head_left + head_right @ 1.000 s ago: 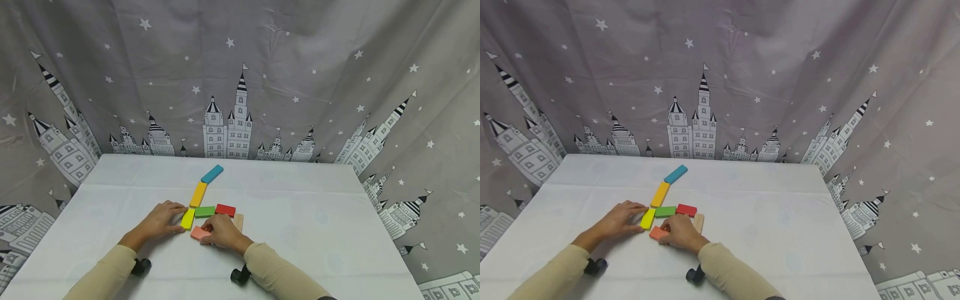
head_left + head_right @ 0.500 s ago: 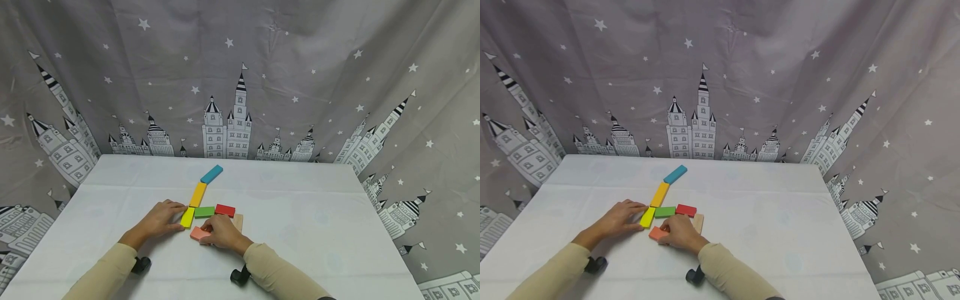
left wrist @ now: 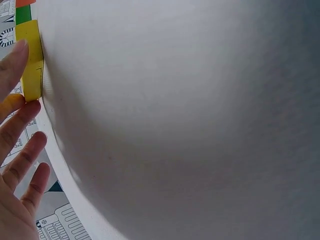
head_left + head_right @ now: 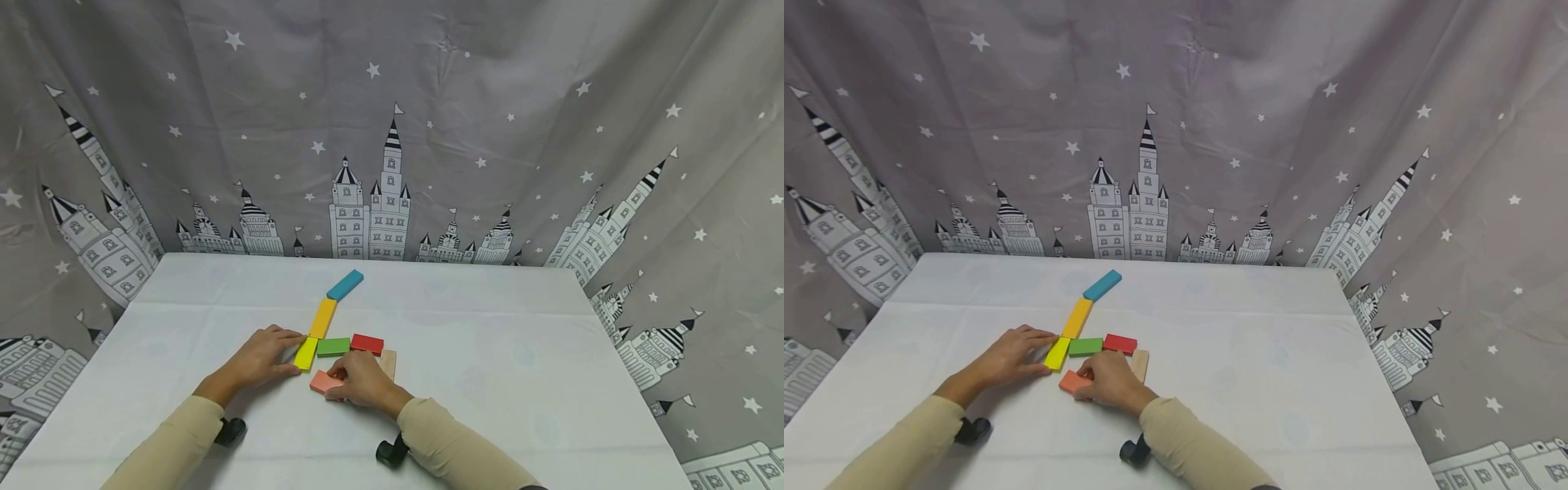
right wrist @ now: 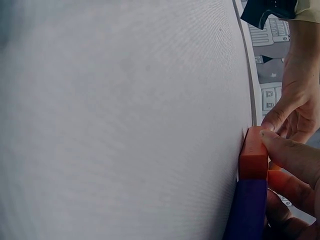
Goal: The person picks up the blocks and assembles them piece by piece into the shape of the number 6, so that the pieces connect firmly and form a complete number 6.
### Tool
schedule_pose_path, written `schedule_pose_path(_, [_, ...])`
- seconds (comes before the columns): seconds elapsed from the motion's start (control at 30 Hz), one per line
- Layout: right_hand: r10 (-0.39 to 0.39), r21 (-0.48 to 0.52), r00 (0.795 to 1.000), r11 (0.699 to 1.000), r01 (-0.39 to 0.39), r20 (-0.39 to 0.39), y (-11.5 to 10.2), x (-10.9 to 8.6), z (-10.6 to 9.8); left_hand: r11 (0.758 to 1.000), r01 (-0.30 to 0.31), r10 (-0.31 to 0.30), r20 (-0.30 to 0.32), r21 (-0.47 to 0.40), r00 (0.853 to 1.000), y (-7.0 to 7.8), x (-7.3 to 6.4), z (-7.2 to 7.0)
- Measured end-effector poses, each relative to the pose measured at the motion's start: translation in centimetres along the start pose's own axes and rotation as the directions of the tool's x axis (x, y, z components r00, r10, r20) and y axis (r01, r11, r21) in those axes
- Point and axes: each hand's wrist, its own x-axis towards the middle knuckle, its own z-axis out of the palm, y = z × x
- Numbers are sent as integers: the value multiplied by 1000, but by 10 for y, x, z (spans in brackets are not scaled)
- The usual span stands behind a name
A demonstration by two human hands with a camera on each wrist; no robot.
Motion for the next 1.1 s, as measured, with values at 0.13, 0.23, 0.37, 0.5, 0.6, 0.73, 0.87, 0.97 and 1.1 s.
schedule_pose_path(0.13, [-5,3,1000,1000,5,-3,0,0,-1,1000,6,-6,-3,-9,1000,0,0,0])
schedule_pose_path(0.23, [-11,5,1000,1000,11,-1,0,-1,-1,1000,5,-5,0,-10,1000,0,0,-1])
schedule_pose_path(0.37, [-16,10,1000,1000,15,1,0,-1,-1,1000,13,-13,10,-21,1000,0,0,-1])
schedule_pose_path(0.5, [-14,14,1000,1000,13,2,0,-1,0,999,13,-12,13,-29,1000,-2,0,-1])
schedule_pose_path(0.6, [-12,11,1000,1000,12,0,-1,-1,0,999,11,-11,13,-32,1000,-3,0,-1])
schedule_pose_path(0.73, [-16,6,1000,1000,16,-5,-1,-1,0,999,11,-11,13,-35,1000,-4,0,0])
schedule_pose_path(0.87, [-12,13,1000,1000,12,-1,-1,-1,-1,999,16,-15,18,-43,1000,-4,0,1])
schedule_pose_path(0.97, [-11,20,1000,1000,11,6,-1,-1,0,998,19,-18,19,-52,1000,-5,-2,-1])
schedule_pose_path(1.1, [-8,19,1000,1000,8,5,-1,-2,-1,995,37,-36,13,-89,999,-6,-1,-7])
